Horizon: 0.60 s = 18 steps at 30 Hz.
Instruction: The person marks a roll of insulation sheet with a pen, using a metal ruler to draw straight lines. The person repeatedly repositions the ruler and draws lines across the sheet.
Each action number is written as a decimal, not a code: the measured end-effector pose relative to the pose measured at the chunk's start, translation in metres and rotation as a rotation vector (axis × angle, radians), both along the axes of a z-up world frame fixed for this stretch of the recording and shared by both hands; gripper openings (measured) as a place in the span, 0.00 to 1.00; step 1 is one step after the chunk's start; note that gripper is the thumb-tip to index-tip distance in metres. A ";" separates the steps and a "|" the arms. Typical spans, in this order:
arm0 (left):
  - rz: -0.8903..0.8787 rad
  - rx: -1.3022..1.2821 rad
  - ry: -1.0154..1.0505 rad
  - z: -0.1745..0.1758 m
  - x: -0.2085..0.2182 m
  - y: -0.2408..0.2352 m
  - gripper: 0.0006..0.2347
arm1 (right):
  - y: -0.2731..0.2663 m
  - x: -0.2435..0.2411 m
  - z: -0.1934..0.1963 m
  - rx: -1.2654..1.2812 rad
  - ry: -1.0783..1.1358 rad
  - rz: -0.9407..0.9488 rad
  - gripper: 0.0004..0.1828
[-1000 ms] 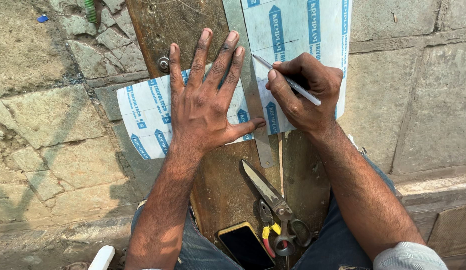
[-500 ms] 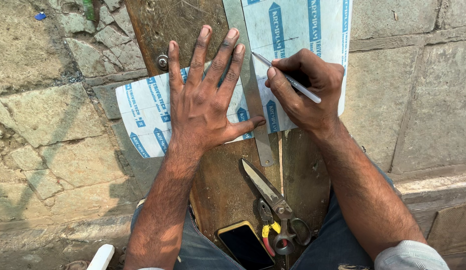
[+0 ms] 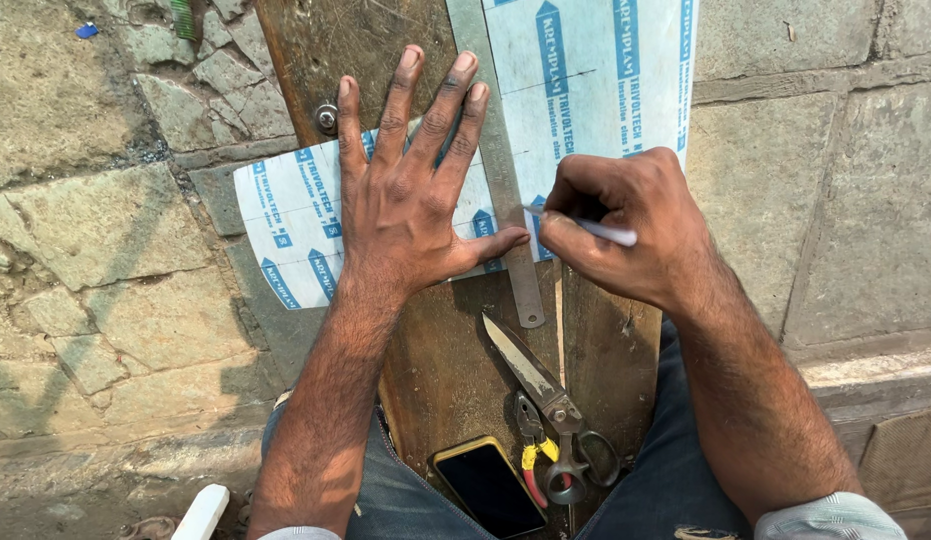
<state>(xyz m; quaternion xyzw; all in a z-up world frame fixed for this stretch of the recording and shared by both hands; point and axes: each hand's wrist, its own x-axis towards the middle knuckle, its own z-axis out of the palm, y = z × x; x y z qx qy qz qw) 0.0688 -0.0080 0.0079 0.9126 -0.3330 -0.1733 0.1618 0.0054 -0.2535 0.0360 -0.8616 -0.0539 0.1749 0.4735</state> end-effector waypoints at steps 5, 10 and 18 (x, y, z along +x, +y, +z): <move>-0.002 -0.011 0.001 -0.003 -0.001 0.002 0.53 | 0.002 0.005 -0.016 -0.024 0.115 -0.135 0.11; 0.006 -0.037 -0.012 -0.002 -0.002 0.002 0.54 | 0.011 0.014 -0.024 0.142 -0.159 -0.231 0.09; 0.022 -0.044 0.021 -0.005 -0.002 0.002 0.54 | 0.015 0.016 -0.026 0.043 -0.286 -0.332 0.08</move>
